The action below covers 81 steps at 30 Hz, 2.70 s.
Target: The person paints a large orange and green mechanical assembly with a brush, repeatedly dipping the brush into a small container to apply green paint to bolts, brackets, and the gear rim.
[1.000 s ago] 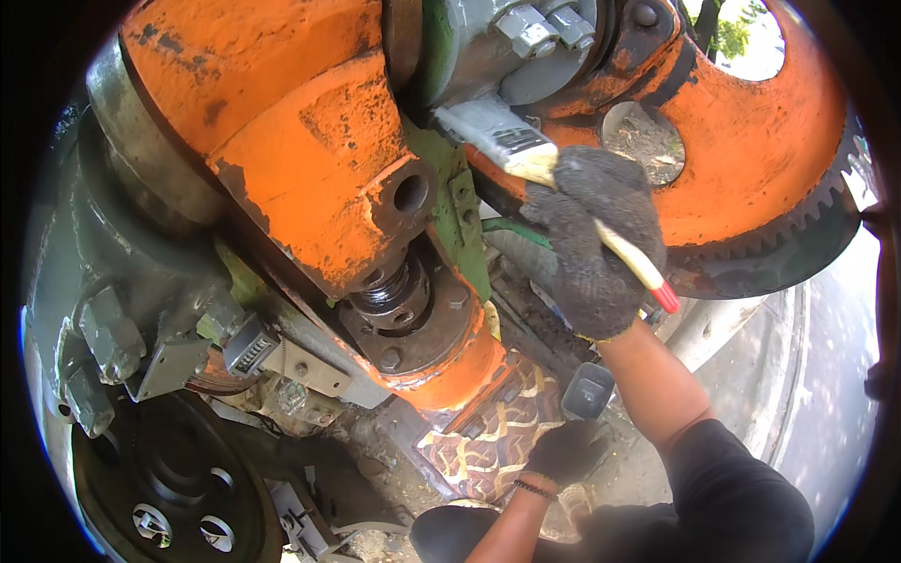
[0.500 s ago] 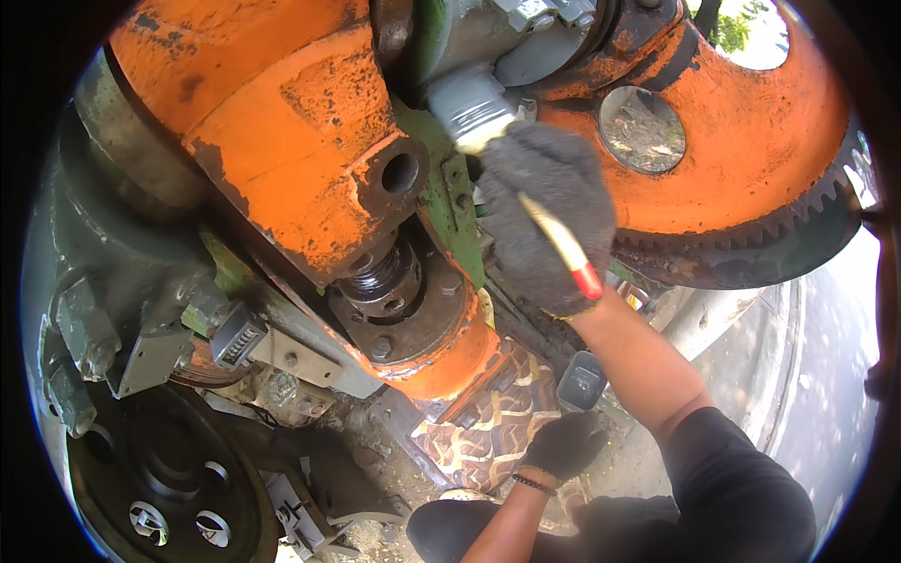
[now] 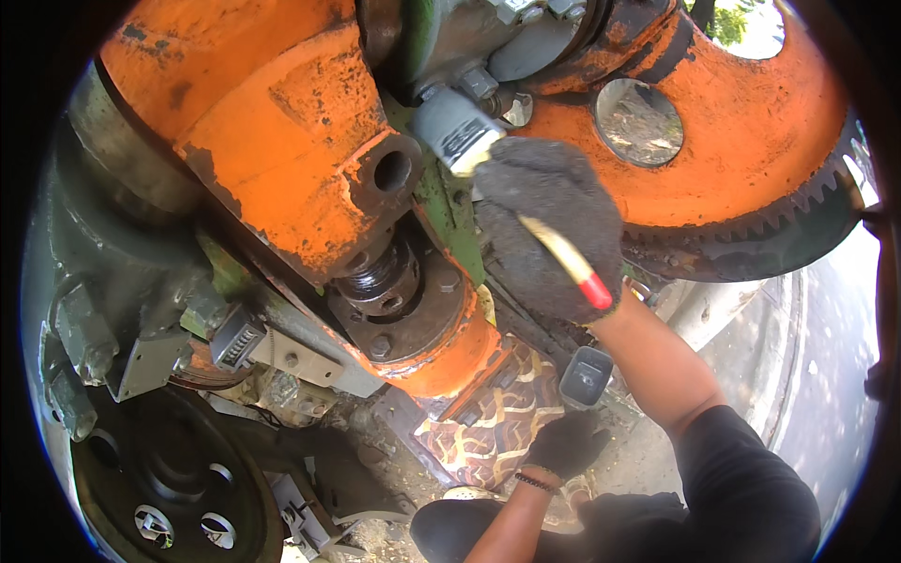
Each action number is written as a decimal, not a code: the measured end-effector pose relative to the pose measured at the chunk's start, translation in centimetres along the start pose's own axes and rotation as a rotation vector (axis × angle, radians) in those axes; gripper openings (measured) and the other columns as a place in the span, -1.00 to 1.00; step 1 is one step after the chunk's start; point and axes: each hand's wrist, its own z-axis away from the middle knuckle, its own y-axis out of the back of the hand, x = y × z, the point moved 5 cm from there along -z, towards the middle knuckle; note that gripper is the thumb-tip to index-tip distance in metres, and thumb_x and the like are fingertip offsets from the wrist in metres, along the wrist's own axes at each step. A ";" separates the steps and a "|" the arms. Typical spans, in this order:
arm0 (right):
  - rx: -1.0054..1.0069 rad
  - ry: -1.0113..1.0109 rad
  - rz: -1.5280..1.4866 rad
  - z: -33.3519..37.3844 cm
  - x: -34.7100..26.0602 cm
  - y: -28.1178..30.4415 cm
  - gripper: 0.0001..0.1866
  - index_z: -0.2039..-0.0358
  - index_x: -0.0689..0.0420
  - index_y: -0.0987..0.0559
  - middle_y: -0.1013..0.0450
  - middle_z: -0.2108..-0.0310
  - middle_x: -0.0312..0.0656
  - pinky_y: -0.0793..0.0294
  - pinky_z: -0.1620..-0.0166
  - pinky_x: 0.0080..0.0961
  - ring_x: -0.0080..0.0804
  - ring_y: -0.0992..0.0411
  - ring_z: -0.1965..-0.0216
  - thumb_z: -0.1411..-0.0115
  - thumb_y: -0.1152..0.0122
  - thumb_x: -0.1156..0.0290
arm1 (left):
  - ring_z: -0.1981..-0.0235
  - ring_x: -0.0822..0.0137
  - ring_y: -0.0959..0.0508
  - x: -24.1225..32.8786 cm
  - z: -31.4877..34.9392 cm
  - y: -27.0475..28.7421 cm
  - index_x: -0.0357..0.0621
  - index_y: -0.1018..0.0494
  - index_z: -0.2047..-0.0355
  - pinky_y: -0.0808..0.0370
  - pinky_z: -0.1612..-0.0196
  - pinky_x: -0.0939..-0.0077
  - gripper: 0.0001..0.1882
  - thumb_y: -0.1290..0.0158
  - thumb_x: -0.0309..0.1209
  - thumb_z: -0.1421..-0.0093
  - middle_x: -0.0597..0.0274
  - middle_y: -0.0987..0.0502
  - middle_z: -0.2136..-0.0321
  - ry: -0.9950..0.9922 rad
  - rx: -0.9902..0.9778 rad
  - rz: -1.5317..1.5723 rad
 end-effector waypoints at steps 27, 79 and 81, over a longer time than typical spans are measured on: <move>-0.140 0.019 0.137 -2.0 0.1 2.3 -0.69 0.10 0.21 -0.72 -0.67 0.09 -0.10 -0.60 -0.02 -0.20 -0.06 -0.61 0.05 -0.11 -0.45 0.52 | 0.10 -0.15 -0.67 0.7 -0.2 0.7 -0.14 -0.56 0.17 -0.57 0.02 -0.09 -0.61 -0.03 -0.04 -0.38 -0.10 -0.67 0.21 0.001 0.008 0.013; -0.465 -0.017 0.168 -4.3 -2.9 1.5 -0.46 -0.07 0.20 -0.67 -0.54 -0.08 0.10 -0.60 -0.06 -0.11 0.12 -0.58 -0.01 -0.02 -0.54 0.46 | 0.01 -0.13 -0.65 -0.9 -0.7 1.8 -0.08 -0.60 0.06 -0.56 -0.04 -0.06 -0.53 0.00 0.04 -0.36 -0.06 -0.67 0.07 0.062 -0.145 -0.031; -0.452 -0.033 0.115 -3.6 -2.4 1.4 -0.57 -0.02 0.20 -0.68 -0.59 0.00 0.05 -0.59 -0.08 -0.12 0.11 -0.59 0.00 -0.10 -0.49 0.53 | 0.02 -0.14 -0.65 -0.2 -0.7 2.7 -0.08 -0.60 0.07 -0.56 -0.03 -0.07 -0.53 -0.01 0.04 -0.36 -0.06 -0.67 0.08 0.134 -0.166 -0.005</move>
